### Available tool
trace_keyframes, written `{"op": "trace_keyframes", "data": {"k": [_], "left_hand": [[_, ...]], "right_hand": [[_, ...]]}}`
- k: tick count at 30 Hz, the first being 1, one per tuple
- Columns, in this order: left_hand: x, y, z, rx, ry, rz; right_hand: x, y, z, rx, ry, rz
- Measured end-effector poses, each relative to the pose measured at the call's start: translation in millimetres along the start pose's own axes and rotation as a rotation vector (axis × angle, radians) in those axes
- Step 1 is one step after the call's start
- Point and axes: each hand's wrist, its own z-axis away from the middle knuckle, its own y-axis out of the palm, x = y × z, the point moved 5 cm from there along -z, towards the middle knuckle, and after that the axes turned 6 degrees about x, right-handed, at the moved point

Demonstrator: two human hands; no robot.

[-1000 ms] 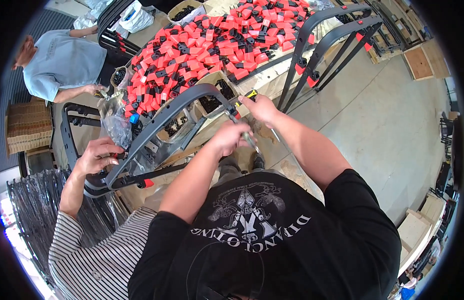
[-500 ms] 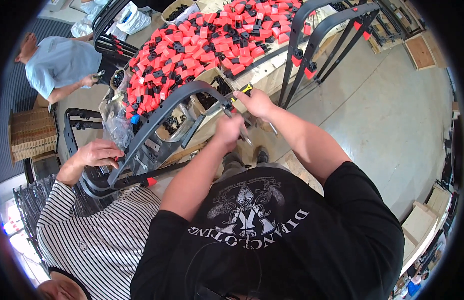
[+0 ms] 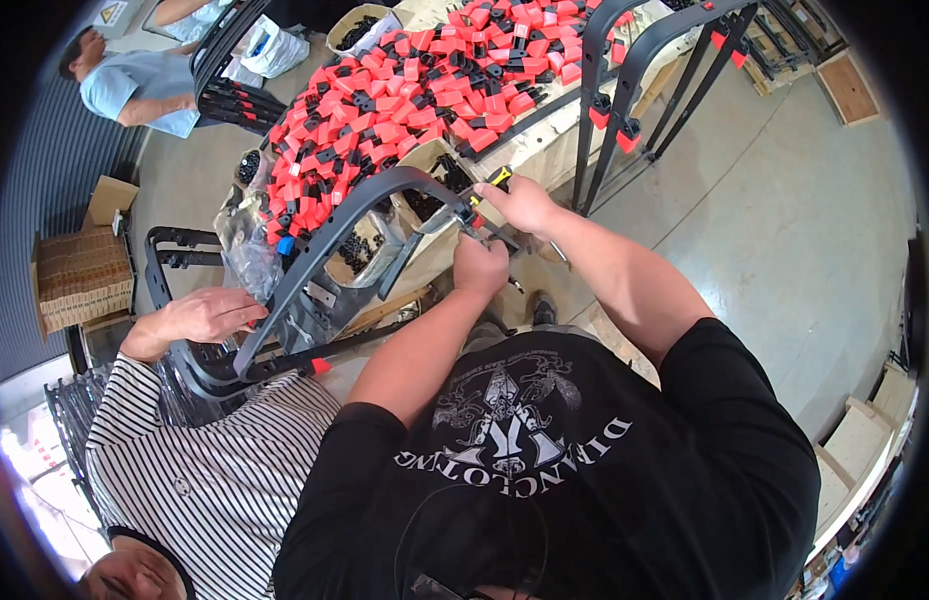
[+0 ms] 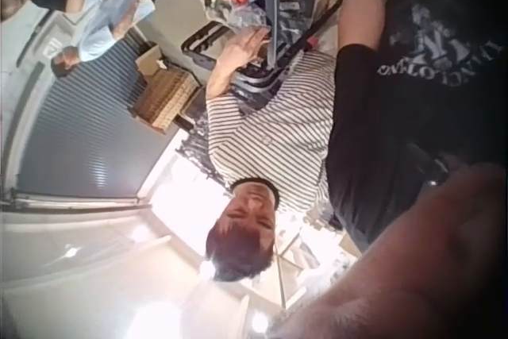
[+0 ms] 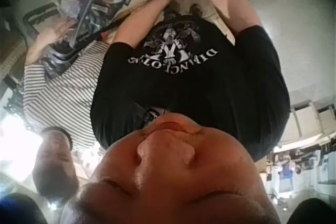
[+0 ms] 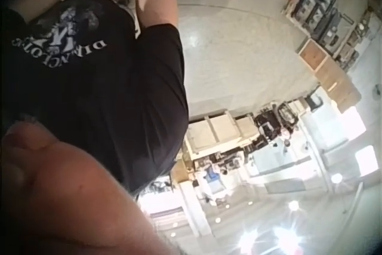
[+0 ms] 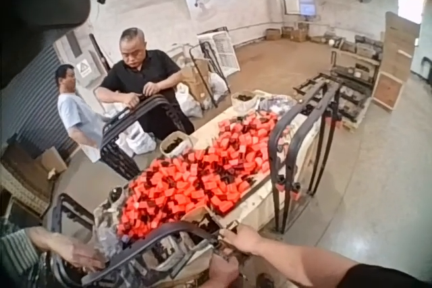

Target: Assembling metal frame structures by attaching red plastic components and securing them with screws and nuts.

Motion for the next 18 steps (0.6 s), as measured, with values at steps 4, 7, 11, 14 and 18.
{"op": "trace_keyframes", "data": {"k": [4,7,11,14,18], "left_hand": [[-10.3,-6.8,-10.7,0.223,-0.189,-0.118],[-8.9,-6.3,-15.7,0.694,-0.683,1.07],[-11.1,-6.0,-1.3,0.167,-0.206,0.072],[-22.2,-7.4,1.5,0.088,-0.232,-0.014],[-22.1,-8.5,-0.6,0.233,-0.338,-0.104]], "right_hand": [[-24.8,0.7,-6.5,-0.04,0.01,0.002],[-20.2,-2.2,-8.4,-0.035,-0.013,-0.062],[-20.3,4.6,-2.7,-0.006,-0.007,-0.18],[-19.1,4.5,-0.3,0.017,0.012,-0.242],[-26.2,7.8,-3.3,0.022,-0.011,-0.317]]}}
